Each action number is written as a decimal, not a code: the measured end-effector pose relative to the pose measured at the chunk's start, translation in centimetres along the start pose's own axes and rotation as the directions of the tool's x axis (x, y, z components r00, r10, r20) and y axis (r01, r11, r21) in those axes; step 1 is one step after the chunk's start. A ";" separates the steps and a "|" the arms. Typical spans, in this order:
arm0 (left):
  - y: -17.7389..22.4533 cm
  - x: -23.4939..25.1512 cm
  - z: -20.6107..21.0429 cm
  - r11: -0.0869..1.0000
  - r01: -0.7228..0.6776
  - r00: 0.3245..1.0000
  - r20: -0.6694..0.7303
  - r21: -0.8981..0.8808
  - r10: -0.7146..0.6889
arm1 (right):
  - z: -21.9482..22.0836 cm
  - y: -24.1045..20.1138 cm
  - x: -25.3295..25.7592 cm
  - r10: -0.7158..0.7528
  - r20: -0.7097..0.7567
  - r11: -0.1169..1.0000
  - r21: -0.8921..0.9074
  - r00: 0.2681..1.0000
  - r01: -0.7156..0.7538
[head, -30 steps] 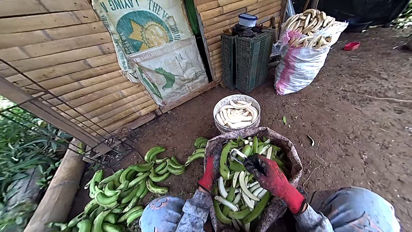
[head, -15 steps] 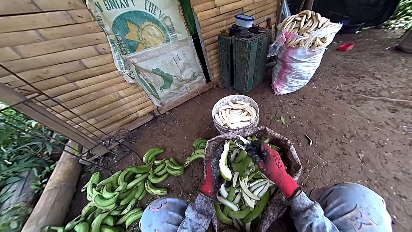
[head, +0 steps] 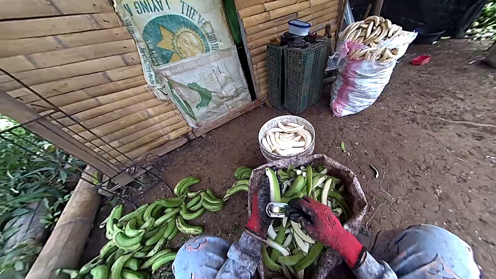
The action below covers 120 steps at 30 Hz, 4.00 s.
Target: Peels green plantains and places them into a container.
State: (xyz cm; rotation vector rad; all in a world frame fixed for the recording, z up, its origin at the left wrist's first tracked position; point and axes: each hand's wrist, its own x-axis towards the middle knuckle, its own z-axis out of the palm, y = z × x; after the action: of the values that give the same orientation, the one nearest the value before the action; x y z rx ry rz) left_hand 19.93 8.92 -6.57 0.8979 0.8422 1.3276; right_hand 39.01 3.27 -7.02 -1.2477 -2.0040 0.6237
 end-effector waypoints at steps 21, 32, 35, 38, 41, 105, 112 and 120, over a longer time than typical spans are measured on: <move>1.8 -1.9 0.5 0.825 0.077 0.978 0.118 0.560 -0.171 | -1.1 1.3 2.3 0.232 -0.103 0.939 -0.235 0.967 -0.250; 0.8 -0.4 0.4 0.955 0.002 0.978 -0.200 -0.297 -0.064 | 2.7 -1.2 -0.2 -0.103 -0.235 0.975 -0.216 0.967 0.051; 0.6 -1.0 1.3 0.962 -0.069 0.975 -0.222 -0.265 0.009 | 1.7 -1.8 1.0 0.030 -0.200 0.972 -0.224 0.979 -0.075; -0.2 -1.4 1.6 0.984 -0.135 0.948 -0.273 0.112 0.161 | 0.9 -1.3 1.6 0.118 -0.162 0.970 -0.195 0.980 -0.149; -0.2 -1.5 1.5 0.886 -0.072 0.933 -0.283 0.458 0.222 | 1.9 -0.2 0.7 0.018 -0.212 0.978 -0.202 0.977 -0.062; 0.7 -0.9 0.5 0.889 -0.179 0.955 -0.142 0.422 0.259 | 1.2 1.5 1.6 -0.285 -0.248 0.928 -0.314 0.926 0.202; 0.5 -1.7 2.1 0.830 -0.184 0.947 -0.133 0.526 0.294 | 0.7 0.3 2.3 0.018 -0.240 0.977 -0.203 0.971 -0.068; -0.3 -0.9 1.3 0.856 -0.103 0.962 -0.169 0.507 0.216 | -0.9 0.8 2.7 0.266 -0.266 0.963 0.037 0.927 -0.266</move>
State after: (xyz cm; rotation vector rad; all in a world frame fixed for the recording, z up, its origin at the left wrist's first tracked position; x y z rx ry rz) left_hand 21.15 7.92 -6.27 1.2574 1.3473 1.3972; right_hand 39.37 6.07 -6.18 -1.5320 -1.6256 0.5460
